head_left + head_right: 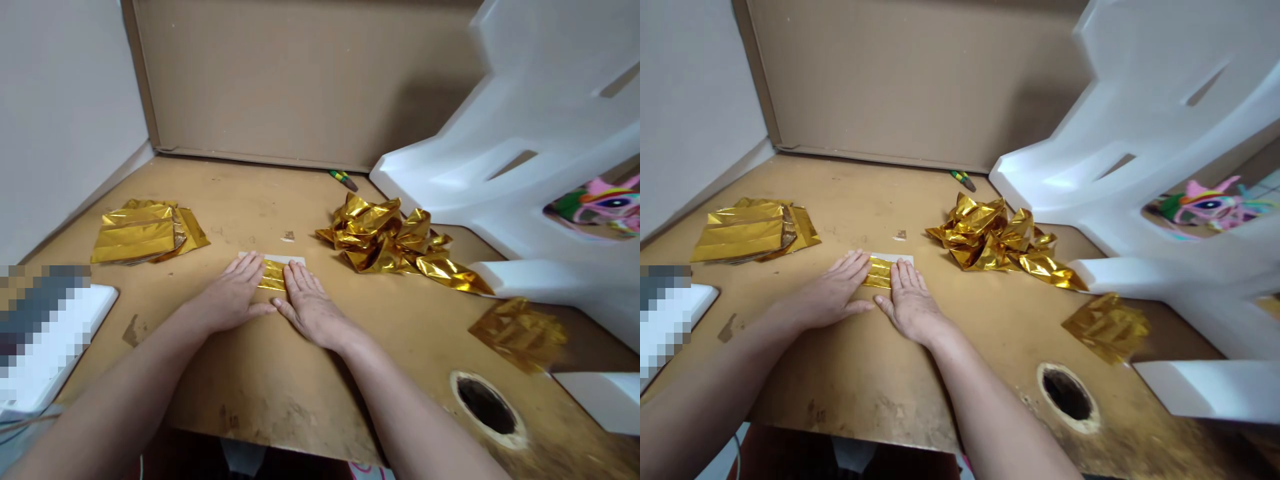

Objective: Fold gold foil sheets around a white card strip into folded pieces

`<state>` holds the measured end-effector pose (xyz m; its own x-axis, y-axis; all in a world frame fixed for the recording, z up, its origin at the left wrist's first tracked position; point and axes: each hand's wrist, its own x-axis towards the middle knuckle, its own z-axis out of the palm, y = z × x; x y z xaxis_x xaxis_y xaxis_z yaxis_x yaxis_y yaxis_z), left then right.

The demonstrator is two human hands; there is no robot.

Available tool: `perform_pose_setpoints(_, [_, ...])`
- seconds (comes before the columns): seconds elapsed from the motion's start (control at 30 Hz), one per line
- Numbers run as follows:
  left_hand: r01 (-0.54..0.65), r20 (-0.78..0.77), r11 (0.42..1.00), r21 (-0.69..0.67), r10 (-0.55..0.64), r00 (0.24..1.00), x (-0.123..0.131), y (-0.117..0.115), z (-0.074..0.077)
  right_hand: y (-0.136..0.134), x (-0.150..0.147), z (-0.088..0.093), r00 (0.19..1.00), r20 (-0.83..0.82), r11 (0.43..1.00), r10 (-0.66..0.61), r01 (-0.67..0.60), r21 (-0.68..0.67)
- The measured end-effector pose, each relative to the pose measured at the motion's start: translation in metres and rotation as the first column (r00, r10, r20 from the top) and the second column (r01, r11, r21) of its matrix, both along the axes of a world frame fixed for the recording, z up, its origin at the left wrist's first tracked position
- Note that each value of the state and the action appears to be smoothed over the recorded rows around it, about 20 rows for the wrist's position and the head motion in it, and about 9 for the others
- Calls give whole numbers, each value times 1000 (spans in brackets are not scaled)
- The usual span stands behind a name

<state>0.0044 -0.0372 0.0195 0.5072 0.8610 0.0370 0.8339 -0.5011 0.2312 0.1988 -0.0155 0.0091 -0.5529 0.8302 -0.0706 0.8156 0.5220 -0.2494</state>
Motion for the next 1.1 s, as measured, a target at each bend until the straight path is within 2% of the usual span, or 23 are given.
perform_pose_setpoints(0.13, [118, 42, 992, -49, -116, 992, 6, -2, 1, 1, 2, -2, 1000, -1, 1000, -1, 1, 2])
perform_pose_setpoints(0.3, [130, 89, 985, -117, -120, 989, 4, -2, -3, -1, -1, -1, 1000, 9, 999, -17, 16, 35])
perform_pose_setpoints(0.4, [135, 130, 980, -145, -116, 985, 4, -1, -3, -7, -8, 6, 999, -6, 993, -38, 38, 114])
perform_pose_setpoints(0.53, [163, 250, 982, -91, -136, 959, 5, 0, -3, -14, -15, 13, 993, -91, 980, 75, -56, 192])
perform_pose_setpoints(0.63, [156, 231, 981, -116, -126, 965, 5, 0, -4, -17, -16, 12, 989, -99, 985, 107, -92, 147])
perform_pose_setpoints(0.73, [126, 186, 982, -141, -99, 978, 3, 0, -6, -16, -14, 11, 995, -68, 993, 74, -67, 97])
perform_pose_setpoints(0.87, [79, 228, 996, -35, -69, 971, -3, 4, -6, -7, -8, 17, 994, -110, 993, 16, -3, 116])
perform_pose_setpoints(1.0, [-90, 275, 992, 90, 62, 959, -11, 11, -5, 11, 8, 20, 959, -253, 967, -129, 179, 184])
perform_pose_setpoints(1.1, [-264, 316, 956, 124, 215, 924, -15, 16, -6, 23, 19, 19, 903, -354, 934, -244, 317, 165])
